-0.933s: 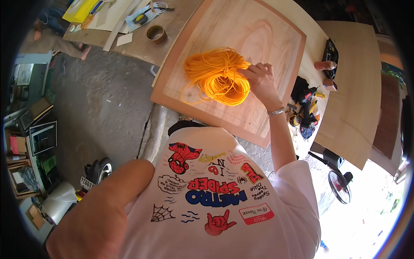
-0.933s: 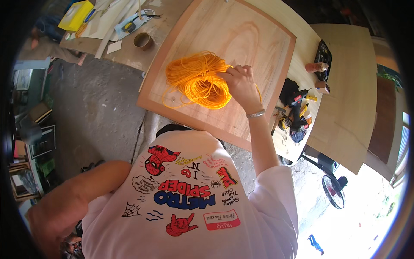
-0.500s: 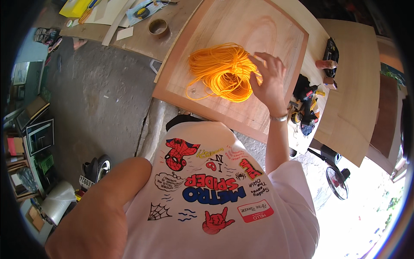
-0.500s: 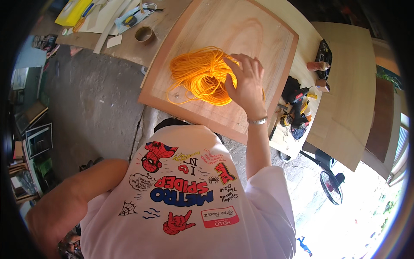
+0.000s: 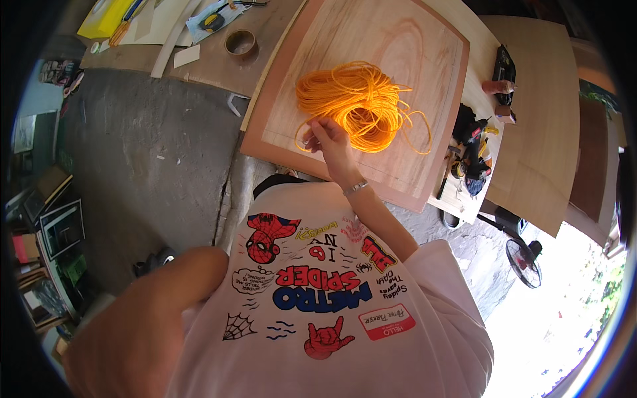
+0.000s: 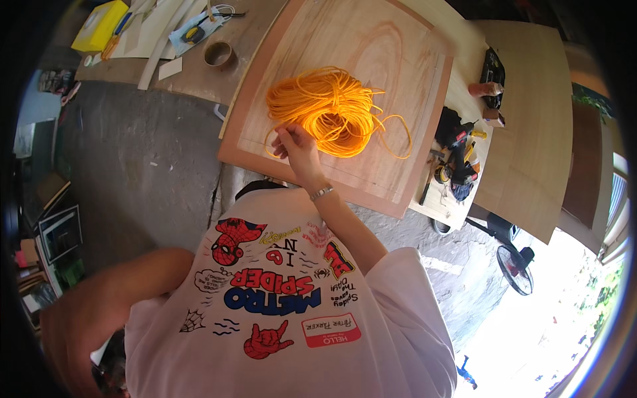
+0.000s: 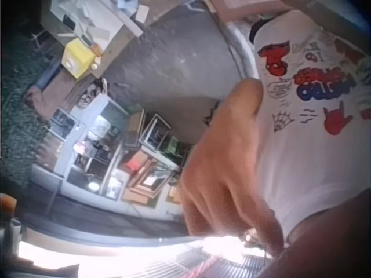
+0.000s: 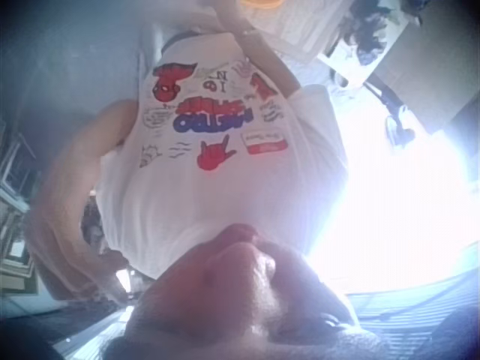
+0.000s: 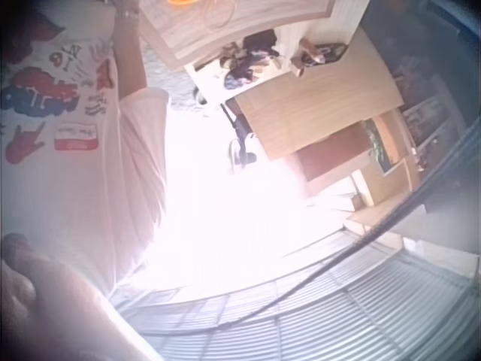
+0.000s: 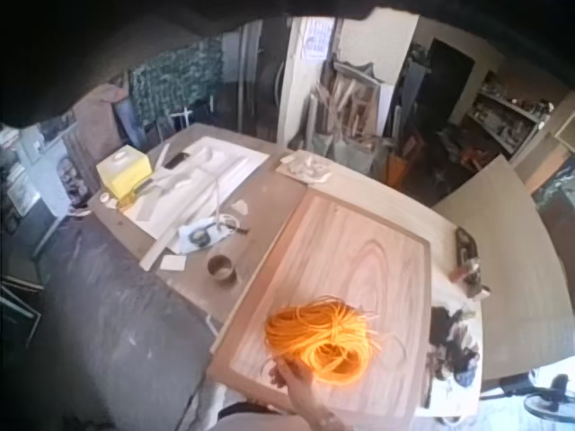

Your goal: The person uses a cordless drill to drive screws into a wooden panel placed on a workbench. They then handle a coil of orange rope, unspooling and tying it around the panel.

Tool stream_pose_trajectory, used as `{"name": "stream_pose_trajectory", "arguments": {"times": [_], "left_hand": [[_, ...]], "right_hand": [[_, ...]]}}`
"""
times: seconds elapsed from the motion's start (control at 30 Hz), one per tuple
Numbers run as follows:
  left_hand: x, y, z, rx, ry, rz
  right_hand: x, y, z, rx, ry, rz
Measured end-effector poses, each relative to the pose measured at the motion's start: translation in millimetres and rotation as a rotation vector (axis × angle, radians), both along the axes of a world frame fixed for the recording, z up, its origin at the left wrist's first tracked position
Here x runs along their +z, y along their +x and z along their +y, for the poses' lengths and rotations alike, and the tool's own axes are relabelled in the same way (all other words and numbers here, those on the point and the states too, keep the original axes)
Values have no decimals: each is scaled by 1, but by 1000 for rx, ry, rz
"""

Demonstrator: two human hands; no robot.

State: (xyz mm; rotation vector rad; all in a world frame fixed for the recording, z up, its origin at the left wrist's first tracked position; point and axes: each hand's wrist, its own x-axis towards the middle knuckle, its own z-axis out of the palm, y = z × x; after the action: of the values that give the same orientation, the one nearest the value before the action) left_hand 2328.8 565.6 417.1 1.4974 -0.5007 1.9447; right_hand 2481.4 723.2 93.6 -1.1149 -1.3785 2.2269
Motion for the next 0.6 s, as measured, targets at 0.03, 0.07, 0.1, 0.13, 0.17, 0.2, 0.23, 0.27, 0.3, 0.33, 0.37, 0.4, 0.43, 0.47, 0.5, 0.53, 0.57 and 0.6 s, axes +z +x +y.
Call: {"name": "stream_pose_trajectory", "arguments": {"times": [0.03,0.07,0.1,0.13,0.17,0.2,0.23,0.27,0.3,0.33,0.37,0.4,0.43,0.47,0.5,0.53,0.57,0.6], "left_hand": [[-19,-10,-5,100,-130,-37],[-60,-22,-10,182,-253,-78],[-71,-28,-13,353,-458,-60],[-91,-32,15,527,-760,62],[-103,-27,41,725,-1066,290],[-120,-19,68,872,-1246,520],[-142,-7,97,994,-1272,723],[-185,4,125,1220,-1090,912],[-204,19,148,1396,-991,1071],[-221,32,170,1572,-872,1223],[-246,43,190,1623,-928,1379],[-266,50,207,1660,-973,1544],[-275,48,220,1467,-1085,1626],[-278,40,231,1286,-1194,1703],[-282,32,236,1100,-1299,1772],[-281,25,235,1066,-1304,1631],[-296,9,235,923,-1422,1371],[-313,-6,235,765,-1521,1108]], "right_hand": [[3,2,-2,10,62,-52],[-2,14,-2,116,173,-150],[10,14,-7,282,273,-211],[12,30,-8,369,386,-324],[16,38,-14,398,518,-292],[24,46,-23,426,650,-254],[28,53,-27,445,781,-220],[31,59,-30,535,920,-314],[30,65,-32,632,1050,-409],[28,71,-33,731,1182,-506],[23,80,-32,751,1164,-520],[16,92,-34,762,1138,-540],[13,106,-36,765,1105,-564],[20,114,-32,723,1016,-574],[30,125,-27,682,929,-581],[36,138,-23,627,837,-596],[32,150,-18,455,709,-554],[22,164,-15,291,577,-507]]}}
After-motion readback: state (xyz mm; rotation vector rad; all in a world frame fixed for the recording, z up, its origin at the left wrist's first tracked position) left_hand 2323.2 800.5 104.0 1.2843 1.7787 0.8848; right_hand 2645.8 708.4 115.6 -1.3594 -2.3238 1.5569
